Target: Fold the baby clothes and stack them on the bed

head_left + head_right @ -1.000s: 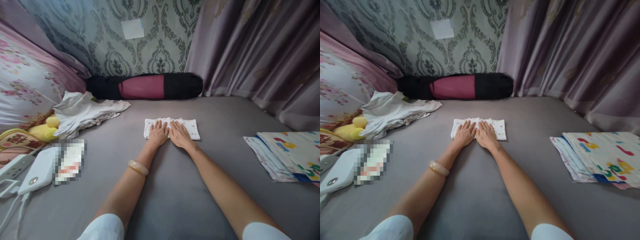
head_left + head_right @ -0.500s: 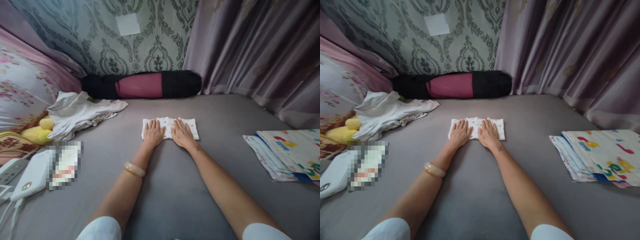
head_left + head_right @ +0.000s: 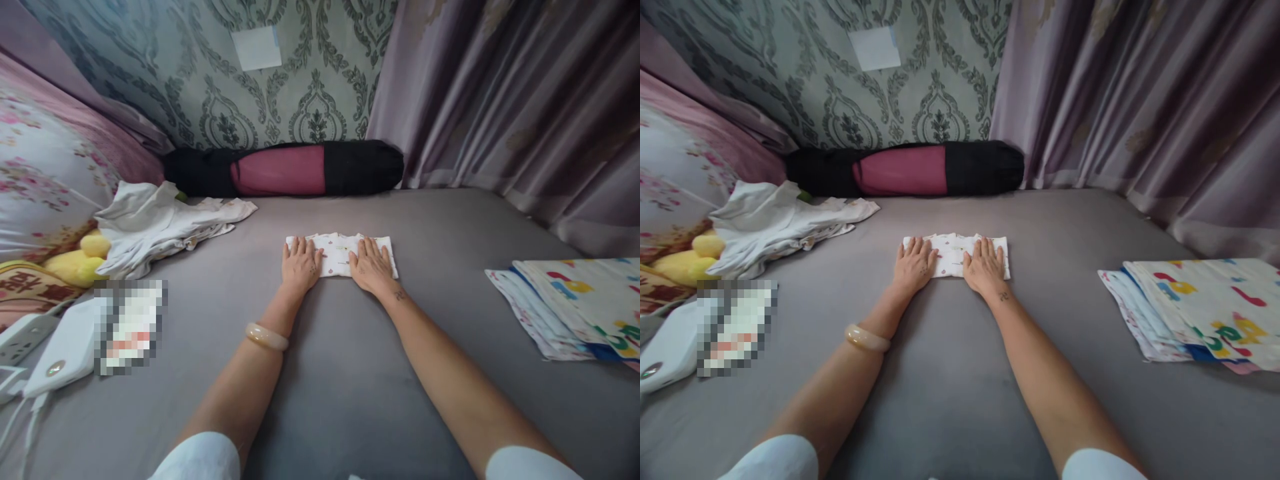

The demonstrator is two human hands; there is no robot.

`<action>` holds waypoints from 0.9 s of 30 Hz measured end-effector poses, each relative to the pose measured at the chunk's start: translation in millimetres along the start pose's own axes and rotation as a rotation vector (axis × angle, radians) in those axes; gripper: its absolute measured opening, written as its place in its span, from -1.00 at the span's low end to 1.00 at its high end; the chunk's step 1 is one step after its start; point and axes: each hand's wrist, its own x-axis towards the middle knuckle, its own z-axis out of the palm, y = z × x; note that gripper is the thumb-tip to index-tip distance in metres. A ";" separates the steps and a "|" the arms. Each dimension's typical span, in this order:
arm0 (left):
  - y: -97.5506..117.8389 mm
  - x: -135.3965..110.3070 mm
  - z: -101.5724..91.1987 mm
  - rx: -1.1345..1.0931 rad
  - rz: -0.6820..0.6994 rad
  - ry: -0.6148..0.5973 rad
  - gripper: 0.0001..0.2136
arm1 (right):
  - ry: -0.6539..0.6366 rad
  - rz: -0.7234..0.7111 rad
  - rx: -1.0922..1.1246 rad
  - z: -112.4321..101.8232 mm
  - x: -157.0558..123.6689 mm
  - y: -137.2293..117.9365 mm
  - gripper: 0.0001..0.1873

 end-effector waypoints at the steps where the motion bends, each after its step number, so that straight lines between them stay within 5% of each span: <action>1: -0.6 0.2 -0.3 -0.003 -0.006 -0.037 -0.45 | -0.020 0.007 -0.003 0.6 0.4 1.1 -0.34; 7: -1.4 1.2 -0.2 -0.023 -0.012 -0.099 -0.43 | -0.051 0.015 -0.014 1.3 2.1 1.9 -0.33; 17: -8.7 1.9 -2.0 -0.044 -0.080 0.011 -0.45 | 0.029 0.081 -0.027 -5.4 3.8 15.3 -0.35; 27: -14.6 3.7 0.5 -0.054 -0.085 -0.098 -0.42 | -0.068 0.128 -0.013 -1.7 7.2 24.2 -0.32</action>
